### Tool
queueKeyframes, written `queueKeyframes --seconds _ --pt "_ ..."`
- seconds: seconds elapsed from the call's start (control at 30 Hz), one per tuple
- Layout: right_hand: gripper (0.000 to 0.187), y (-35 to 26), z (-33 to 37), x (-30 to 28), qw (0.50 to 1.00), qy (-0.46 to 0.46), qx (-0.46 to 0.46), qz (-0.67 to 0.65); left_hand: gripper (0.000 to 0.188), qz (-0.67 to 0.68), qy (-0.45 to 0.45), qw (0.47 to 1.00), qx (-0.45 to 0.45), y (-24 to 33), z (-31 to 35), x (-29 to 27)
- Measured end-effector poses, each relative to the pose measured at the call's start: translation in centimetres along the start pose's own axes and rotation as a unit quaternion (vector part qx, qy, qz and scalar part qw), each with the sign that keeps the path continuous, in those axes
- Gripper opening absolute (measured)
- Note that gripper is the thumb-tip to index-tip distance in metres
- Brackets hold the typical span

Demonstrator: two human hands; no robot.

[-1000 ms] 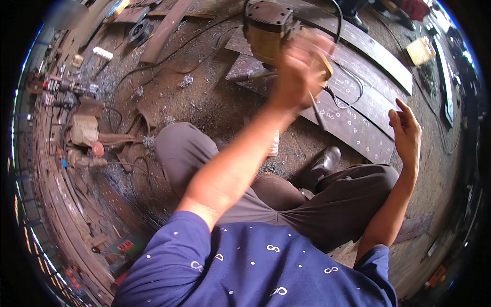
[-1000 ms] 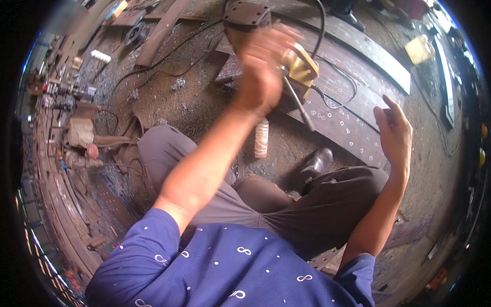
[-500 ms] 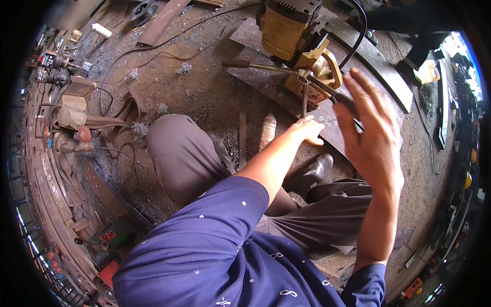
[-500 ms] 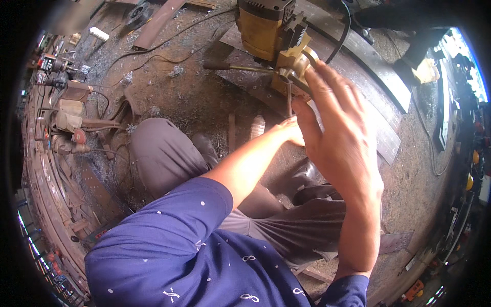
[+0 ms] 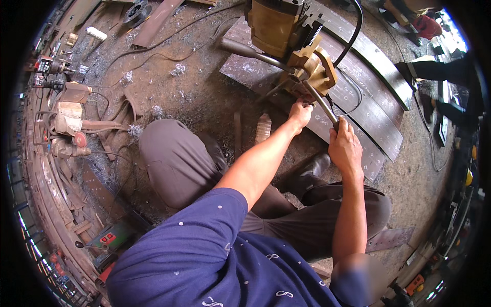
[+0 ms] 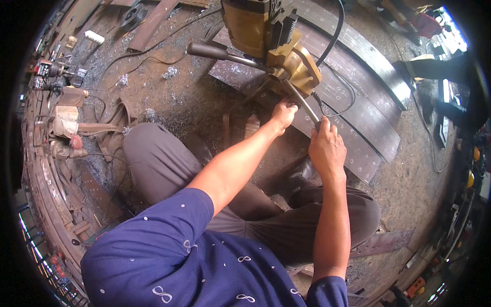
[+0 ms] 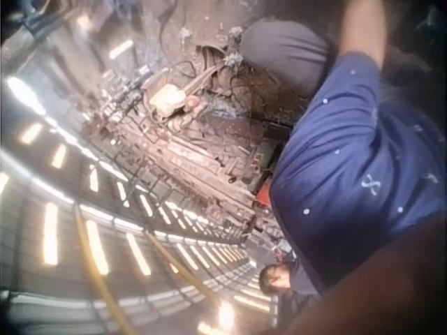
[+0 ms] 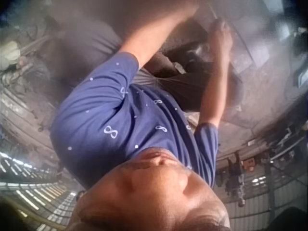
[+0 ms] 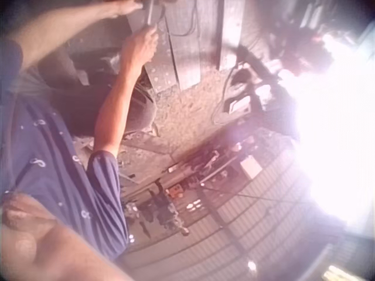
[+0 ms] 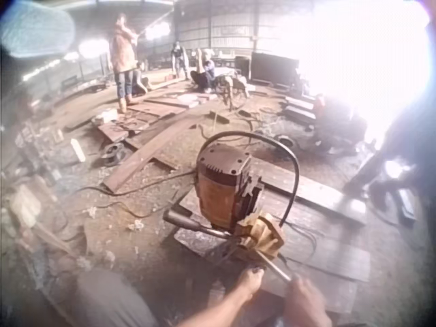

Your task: The person sits on the floor and uses a portable drill press to drill holes into a flat metal plate. They repeatedly position the plate, lower the drill, and retract it, creating multiple holes in sequence.

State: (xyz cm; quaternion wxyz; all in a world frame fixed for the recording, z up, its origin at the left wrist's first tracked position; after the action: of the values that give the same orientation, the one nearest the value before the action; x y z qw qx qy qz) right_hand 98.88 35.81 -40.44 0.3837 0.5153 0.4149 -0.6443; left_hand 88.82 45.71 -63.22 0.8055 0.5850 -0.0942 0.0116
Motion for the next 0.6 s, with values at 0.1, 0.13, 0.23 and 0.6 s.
queueKeyframes --seconds 0.1,0.13,0.23,0.6 --pt "0.048 -0.1 -0.1 0.2 1.000 -0.015 0.008 -0.001 0.038 0.039 0.026 0.999 0.014 0.2 -0.1 0.8" --pt "0.048 -0.1 -0.1 0.3 1.000 -0.013 0.005 -0.006 0.032 0.059 -0.004 0.997 -0.052 -1.1 0.0 1.5" --pt "0.048 0.5 -0.1 0.8 1.000 -0.019 0.019 -0.013 0.025 0.137 -0.001 0.988 -0.069 0.0 1.2 3.3" --pt "0.044 0.7 -0.1 0.7 0.999 -0.021 0.022 -0.010 0.033 0.167 -0.026 0.978 -0.120 0.1 1.0 5.4"
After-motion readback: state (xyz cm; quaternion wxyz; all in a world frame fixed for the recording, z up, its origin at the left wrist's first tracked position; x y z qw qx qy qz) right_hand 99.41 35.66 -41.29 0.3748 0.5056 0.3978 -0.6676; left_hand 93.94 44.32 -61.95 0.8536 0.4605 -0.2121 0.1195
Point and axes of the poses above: each hand's wrist, its own z-axis away from the middle knuckle, its own x-axis out of the palm, y = z × x, the point moved 10 cm from there along -z, towards the middle knuckle, and after that the axes turned 8 degrees about x, right-handed, at the moved point
